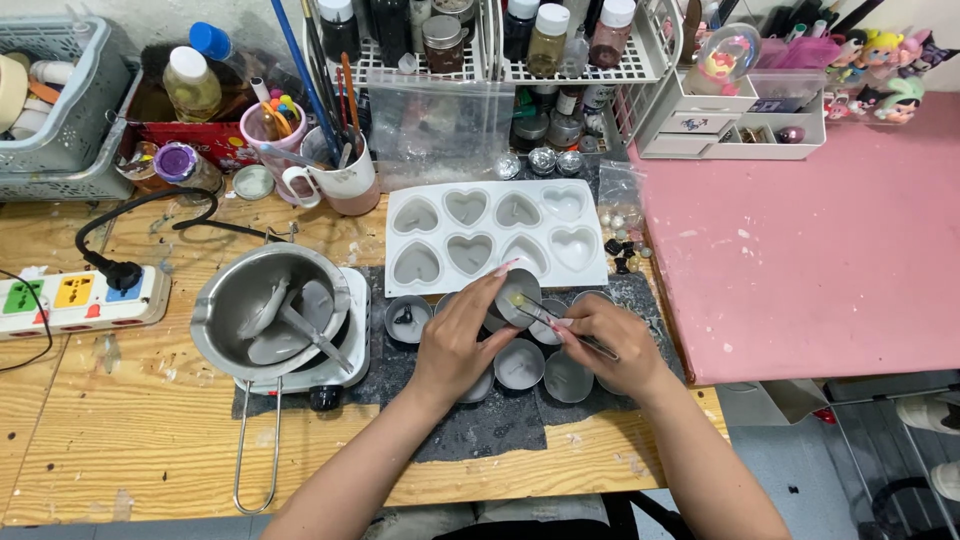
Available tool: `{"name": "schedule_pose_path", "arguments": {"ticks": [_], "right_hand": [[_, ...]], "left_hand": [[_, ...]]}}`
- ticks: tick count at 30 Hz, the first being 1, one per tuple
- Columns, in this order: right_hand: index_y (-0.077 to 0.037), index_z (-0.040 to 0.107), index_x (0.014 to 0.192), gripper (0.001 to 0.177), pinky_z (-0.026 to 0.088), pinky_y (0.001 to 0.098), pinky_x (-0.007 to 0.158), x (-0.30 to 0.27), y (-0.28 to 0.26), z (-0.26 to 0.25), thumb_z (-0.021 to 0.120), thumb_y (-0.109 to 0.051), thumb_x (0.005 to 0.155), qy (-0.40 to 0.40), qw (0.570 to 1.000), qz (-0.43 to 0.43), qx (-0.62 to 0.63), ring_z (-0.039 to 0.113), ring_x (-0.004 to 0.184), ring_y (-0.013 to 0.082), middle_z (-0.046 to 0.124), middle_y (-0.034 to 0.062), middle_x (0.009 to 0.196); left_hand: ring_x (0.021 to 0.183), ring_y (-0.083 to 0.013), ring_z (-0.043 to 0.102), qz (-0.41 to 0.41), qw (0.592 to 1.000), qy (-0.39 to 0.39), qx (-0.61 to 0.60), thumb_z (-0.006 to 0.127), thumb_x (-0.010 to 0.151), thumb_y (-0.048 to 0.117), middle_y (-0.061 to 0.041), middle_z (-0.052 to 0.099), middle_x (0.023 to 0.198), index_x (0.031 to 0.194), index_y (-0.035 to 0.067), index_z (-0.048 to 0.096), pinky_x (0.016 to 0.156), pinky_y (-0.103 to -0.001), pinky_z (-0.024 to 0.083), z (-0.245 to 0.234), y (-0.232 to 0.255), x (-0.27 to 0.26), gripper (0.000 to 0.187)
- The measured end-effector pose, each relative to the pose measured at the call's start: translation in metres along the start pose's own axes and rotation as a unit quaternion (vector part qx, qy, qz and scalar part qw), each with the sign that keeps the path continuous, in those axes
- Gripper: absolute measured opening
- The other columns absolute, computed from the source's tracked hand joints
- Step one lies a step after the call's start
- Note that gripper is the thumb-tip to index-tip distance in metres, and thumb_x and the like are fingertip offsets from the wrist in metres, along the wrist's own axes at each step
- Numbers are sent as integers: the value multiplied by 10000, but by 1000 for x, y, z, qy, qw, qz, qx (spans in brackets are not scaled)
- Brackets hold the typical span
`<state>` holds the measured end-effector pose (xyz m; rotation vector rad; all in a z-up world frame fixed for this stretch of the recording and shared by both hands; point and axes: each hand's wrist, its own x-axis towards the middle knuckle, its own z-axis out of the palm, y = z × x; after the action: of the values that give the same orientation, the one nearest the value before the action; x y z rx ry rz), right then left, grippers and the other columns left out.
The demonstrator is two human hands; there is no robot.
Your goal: The person is preparing candle molds and wicks.
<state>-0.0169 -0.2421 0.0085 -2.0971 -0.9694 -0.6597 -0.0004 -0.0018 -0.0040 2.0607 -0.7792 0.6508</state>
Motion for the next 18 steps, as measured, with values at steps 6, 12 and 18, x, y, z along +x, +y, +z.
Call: {"name": "schedule_pose_path", "arguments": {"ticks": [6,12,18], "right_hand": [[-12,534,949,271,536,325,587,-2,-9,17,780,61,862,37,999,-8,-28,678,738,231,682,143,894],[-23,510,936,245,560,297,612,-20,4,30,746,44,927,88,995,-5,-50,713,761,210,698,156,916],[13,560,921,169,573,295,640,-24,13,17,728,24,904,111,990,76,37,735,811,220,698,166,900]], "left_hand": [[1217,-300,688,-23,999,21,16,899,762,185,-141,676,1363,1423,32,552,970,-366,583,-1,2,2,762],[1213,-309,682,-32,999,27,0,907,765,196,-144,668,1349,1423,26,549,977,-381,572,0,2,0,769],[1271,-309,629,-53,998,-1,17,911,723,156,-121,641,1379,1482,69,532,1005,-391,556,4,-2,-5,853]]}}
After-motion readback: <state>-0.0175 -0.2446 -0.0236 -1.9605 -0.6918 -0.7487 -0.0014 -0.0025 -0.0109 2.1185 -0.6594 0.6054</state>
